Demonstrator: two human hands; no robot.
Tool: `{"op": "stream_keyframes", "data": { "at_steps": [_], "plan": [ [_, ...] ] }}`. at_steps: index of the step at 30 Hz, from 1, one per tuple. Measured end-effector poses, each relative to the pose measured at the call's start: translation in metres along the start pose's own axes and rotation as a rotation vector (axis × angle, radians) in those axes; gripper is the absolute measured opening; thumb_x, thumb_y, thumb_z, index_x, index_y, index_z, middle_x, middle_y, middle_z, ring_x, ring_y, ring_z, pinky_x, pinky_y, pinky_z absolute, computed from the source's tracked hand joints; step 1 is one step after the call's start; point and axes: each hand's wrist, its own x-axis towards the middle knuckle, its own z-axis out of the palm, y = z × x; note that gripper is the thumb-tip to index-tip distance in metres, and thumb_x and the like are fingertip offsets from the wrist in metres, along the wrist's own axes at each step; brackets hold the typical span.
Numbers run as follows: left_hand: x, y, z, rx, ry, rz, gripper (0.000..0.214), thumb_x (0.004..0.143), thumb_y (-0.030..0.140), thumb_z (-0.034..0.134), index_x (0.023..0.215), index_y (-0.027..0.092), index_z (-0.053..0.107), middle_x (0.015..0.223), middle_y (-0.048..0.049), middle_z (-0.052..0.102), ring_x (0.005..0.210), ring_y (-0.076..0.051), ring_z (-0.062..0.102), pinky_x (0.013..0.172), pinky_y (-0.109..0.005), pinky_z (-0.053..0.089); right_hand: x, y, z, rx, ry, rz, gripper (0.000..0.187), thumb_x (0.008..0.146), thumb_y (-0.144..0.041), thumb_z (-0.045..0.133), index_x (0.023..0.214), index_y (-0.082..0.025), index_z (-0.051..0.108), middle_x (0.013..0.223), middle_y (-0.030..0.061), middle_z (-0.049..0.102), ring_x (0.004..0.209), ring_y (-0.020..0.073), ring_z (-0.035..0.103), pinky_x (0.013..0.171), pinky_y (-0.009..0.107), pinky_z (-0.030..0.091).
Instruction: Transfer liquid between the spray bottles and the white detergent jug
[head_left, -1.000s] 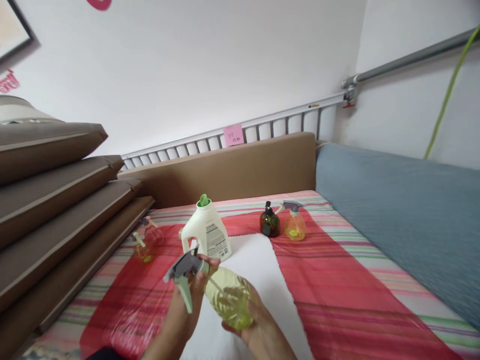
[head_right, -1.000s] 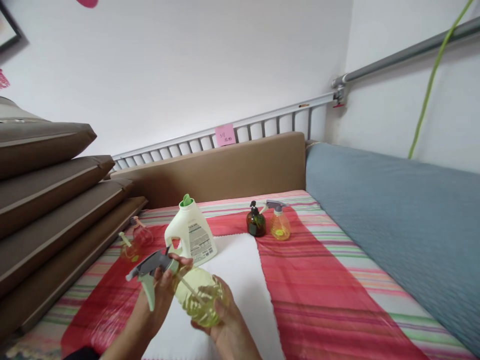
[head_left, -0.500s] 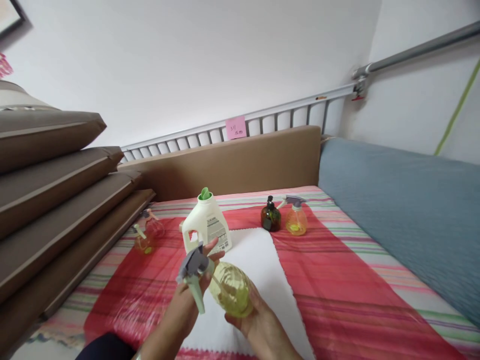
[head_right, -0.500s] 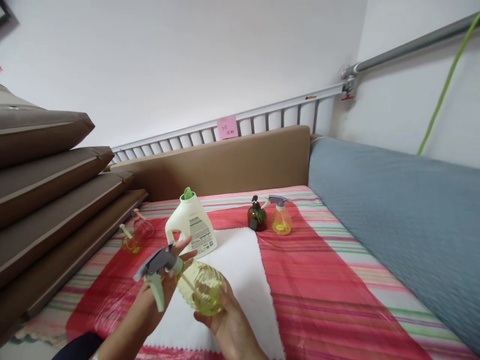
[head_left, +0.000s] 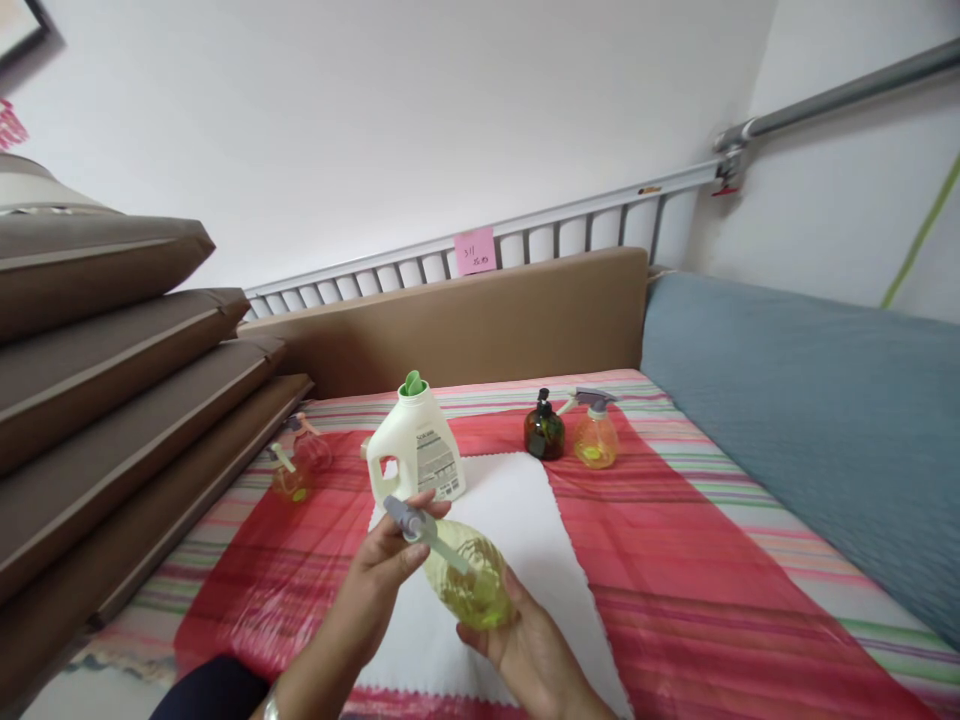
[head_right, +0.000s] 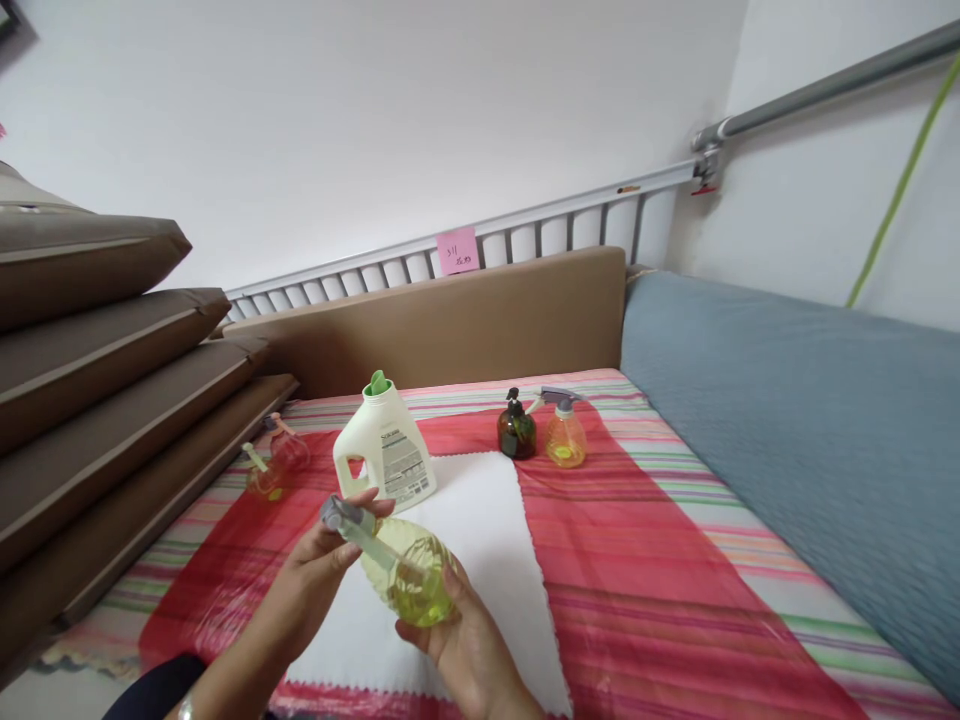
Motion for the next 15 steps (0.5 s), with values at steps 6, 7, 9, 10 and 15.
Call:
{"op": "stream_keyframes", "data": {
  "at_steps": [6,7,9,10,15],
  "plan": [
    [0.0045,-0.0025,0.0044,-0.045,0.028,0.085,0.045,0.07,0.028,0.072,0.114,0.021,0.062,0.114,-0.0103,0.065,0.117,-0.031,0.05,0.101,-0.046,0.033,-0.0005,0.0036,-0.0023,-0.017,-0.017,-0.007,0.043,0.08,-0.039,0.065,0.118,-0.022,0.053,0.113,0.0092,0.066,0.093,0.0221,0.064,0.071,0.035,0.05],
    [0.0042,-0.0026,0.0042,-0.048,0.007,0.064,0.045,0.072,0.03,0.07,0.115,0.021,0.061,0.116,-0.0105,0.064,0.119,-0.03,0.049,0.102,-0.046,0.032,-0.0005,0.0038,-0.0026,-0.023,-0.01,-0.006,0.043,0.08,-0.039,0.065,0.118,-0.022,0.053,0.112,0.0092,0.067,0.092,0.0218,0.064,0.07,0.034,0.05],
    [0.003,-0.0027,0.0025,-0.025,-0.011,0.02,0.038,0.074,0.031,0.068,0.111,0.019,0.064,0.113,-0.0114,0.065,0.118,-0.03,0.049,0.102,-0.045,0.032,-0.0005,0.0035,-0.0026,-0.04,-0.005,-0.001,0.046,0.079,-0.041,0.065,0.119,-0.022,0.053,0.113,0.01,0.066,0.092,0.0221,0.064,0.07,0.034,0.05],
    [0.0024,-0.0025,0.0014,0.004,0.001,0.018,0.034,0.075,0.03,0.067,0.106,0.018,0.067,0.11,-0.0116,0.067,0.116,-0.031,0.051,0.102,-0.045,0.032,-0.0007,0.0032,-0.0022,-0.048,-0.009,-0.001,0.047,0.079,-0.042,0.065,0.119,-0.022,0.052,0.115,0.0106,0.065,0.093,0.0227,0.064,0.071,0.034,0.05],
    [0.0035,0.0035,0.0004,0.105,0.194,0.171,0.021,0.073,0.029,0.069,0.09,0.017,0.069,0.099,-0.0075,0.069,0.108,-0.027,0.056,0.101,-0.04,0.032,-0.0021,0.0017,-0.0009,-0.084,-0.045,-0.028,0.044,0.083,-0.038,0.061,0.122,-0.022,0.048,0.119,0.0112,0.063,0.098,0.0242,0.063,0.073,0.035,0.049]
  ]
}}
